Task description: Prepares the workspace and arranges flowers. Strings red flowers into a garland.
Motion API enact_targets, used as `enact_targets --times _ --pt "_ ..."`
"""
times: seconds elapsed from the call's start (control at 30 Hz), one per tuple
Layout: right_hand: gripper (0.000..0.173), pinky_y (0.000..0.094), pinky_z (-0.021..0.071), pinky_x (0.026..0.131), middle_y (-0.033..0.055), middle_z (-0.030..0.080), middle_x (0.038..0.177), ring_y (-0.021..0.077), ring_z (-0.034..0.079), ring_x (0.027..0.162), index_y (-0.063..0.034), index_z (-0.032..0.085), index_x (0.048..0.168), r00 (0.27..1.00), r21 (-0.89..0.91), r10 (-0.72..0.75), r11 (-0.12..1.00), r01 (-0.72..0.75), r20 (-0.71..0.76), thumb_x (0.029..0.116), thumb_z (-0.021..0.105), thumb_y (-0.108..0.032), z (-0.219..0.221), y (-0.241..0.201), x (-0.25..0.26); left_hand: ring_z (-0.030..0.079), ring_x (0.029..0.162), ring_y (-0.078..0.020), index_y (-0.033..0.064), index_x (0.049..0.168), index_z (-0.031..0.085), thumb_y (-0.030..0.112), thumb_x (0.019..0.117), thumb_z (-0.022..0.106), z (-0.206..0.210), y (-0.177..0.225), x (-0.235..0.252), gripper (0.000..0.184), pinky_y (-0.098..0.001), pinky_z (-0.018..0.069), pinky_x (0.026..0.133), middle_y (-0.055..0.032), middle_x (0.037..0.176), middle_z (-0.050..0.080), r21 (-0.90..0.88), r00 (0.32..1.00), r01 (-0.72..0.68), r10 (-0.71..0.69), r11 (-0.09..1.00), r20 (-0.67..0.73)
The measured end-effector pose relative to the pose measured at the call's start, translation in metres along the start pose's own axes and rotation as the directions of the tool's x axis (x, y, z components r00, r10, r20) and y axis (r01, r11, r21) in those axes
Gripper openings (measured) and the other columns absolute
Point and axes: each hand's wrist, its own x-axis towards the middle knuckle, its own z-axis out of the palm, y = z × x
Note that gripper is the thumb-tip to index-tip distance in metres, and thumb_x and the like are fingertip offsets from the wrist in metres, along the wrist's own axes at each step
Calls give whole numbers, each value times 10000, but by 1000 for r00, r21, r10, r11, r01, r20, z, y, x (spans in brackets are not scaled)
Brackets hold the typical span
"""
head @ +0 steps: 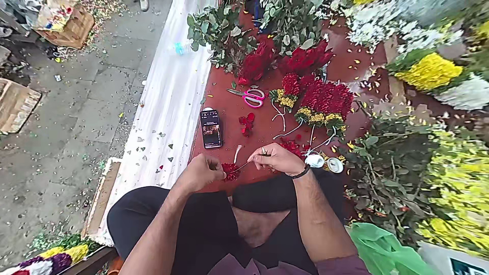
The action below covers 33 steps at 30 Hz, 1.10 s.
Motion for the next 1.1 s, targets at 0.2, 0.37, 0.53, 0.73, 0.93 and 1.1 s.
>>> enact_targets --times 0.2,0.37,0.53,0.73,0.93,1.1 --pt "186 527 572 856 91 756 1018 250 716 928 -107 775 1082 808 -321 96 886 -336 -581 975 628 -147 -67 39 99 606 632 -110 162 815 735 297 843 785 5 -1 2 147 -384 520 619 32 702 660 80 999 35 -34 996 -8" --pt "312 610 505 989 123 650 1277 348 586 1240 -182 751 1162 855 -663 -12 636 -394 -519 851 760 -211 -85 62 188 585 593 -104 163 784 714 300 842 771 12 -7 8 159 -376 501 584 36 661 635 97 997 61 -65 993 35" --pt "212 653 541 795 128 735 933 356 701 925 -123 742 995 838 -599 58 673 -434 -542 807 784 -214 -88 65 186 600 606 -107 171 805 724 310 843 768 10 -5 9 151 -391 513 595 36 676 648 120 994 86 -93 989 53" --pt "369 387 598 587 129 743 970 226 716 702 -104 687 1261 823 -138 166 949 -283 -543 905 664 -9 -78 45 126 579 583 -94 177 802 722 309 854 765 15 6 2 148 -365 496 568 44 668 640 121 997 30 -38 992 63" --pt "298 388 614 608 171 734 1057 263 736 758 -48 651 1282 788 346 331 924 -161 -518 989 614 -84 -33 5 72 585 588 -94 174 796 724 295 856 770 19 5 -5 142 -367 502 578 43 671 646 122 998 5 -12 993 56" --pt "208 278 487 499 93 721 876 145 621 620 -20 722 1157 795 241 241 963 -123 -557 963 672 -77 5 5 44 568 582 -103 164 798 719 287 857 767 19 7 -5 144 -381 487 574 34 660 627 151 997 42 -51 988 58"
